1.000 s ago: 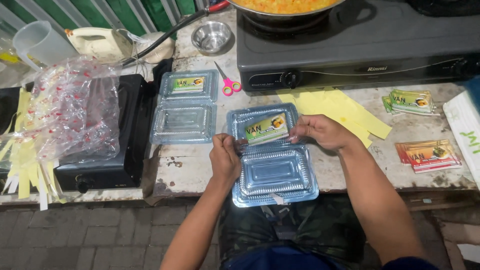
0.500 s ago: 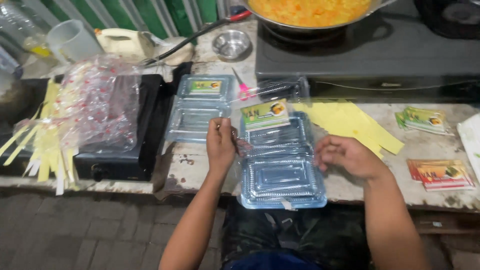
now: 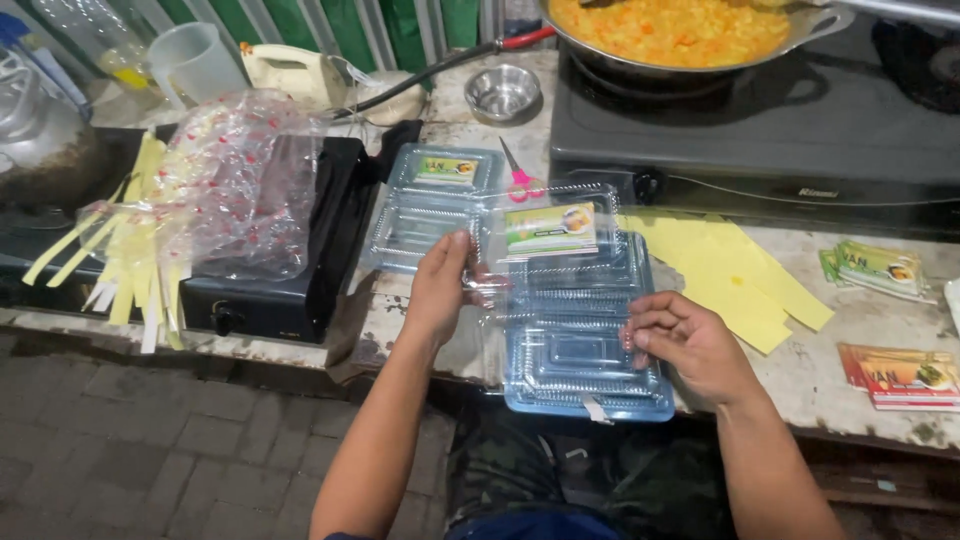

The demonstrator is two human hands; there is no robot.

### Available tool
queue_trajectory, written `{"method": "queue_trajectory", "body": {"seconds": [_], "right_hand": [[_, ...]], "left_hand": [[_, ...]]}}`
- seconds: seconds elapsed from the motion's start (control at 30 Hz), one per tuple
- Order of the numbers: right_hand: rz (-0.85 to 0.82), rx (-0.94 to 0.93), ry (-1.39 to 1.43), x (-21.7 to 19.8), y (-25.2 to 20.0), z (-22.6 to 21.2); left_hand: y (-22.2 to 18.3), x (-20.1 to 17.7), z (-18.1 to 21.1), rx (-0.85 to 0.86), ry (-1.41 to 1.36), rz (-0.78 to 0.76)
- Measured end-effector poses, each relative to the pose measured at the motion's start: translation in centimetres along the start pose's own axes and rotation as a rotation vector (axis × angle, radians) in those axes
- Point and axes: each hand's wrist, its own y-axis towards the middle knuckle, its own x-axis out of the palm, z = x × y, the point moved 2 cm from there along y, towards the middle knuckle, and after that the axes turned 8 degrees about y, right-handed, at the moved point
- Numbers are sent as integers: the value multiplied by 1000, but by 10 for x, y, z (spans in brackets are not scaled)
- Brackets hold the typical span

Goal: Applying adhesive labels to the lids of clear plastic food containers in a kitchen or production area.

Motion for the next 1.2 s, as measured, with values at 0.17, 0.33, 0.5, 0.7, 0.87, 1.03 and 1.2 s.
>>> {"method": "queue_trajectory", "body": {"seconds": [0.17,0.33,0.5,0.7,0.87,1.03,1.2], "right_hand": [[-39,59,-87,16,3,-6],[-58,113,-156,17,4,-5],[-39,128,-185,14,2,-4],[-11,130,-151,14,3,1],[55,99,-155,25,5,-9],[112,70,-108,42,19,-16],[88,29,-156,76,42,-15]], "left_hand": [[16,-21,-21,-8,-18,-80],[22,-23,-18,-36,-211,-147],[31,-21,-24,-64,-201,-224],[38,-22,-22,9,-446,-301],[16,-39,-7,103,-44,-133],[-40,-52,-23,-97,225,-174],[-30,-81,-41,25,124,-94]]}}
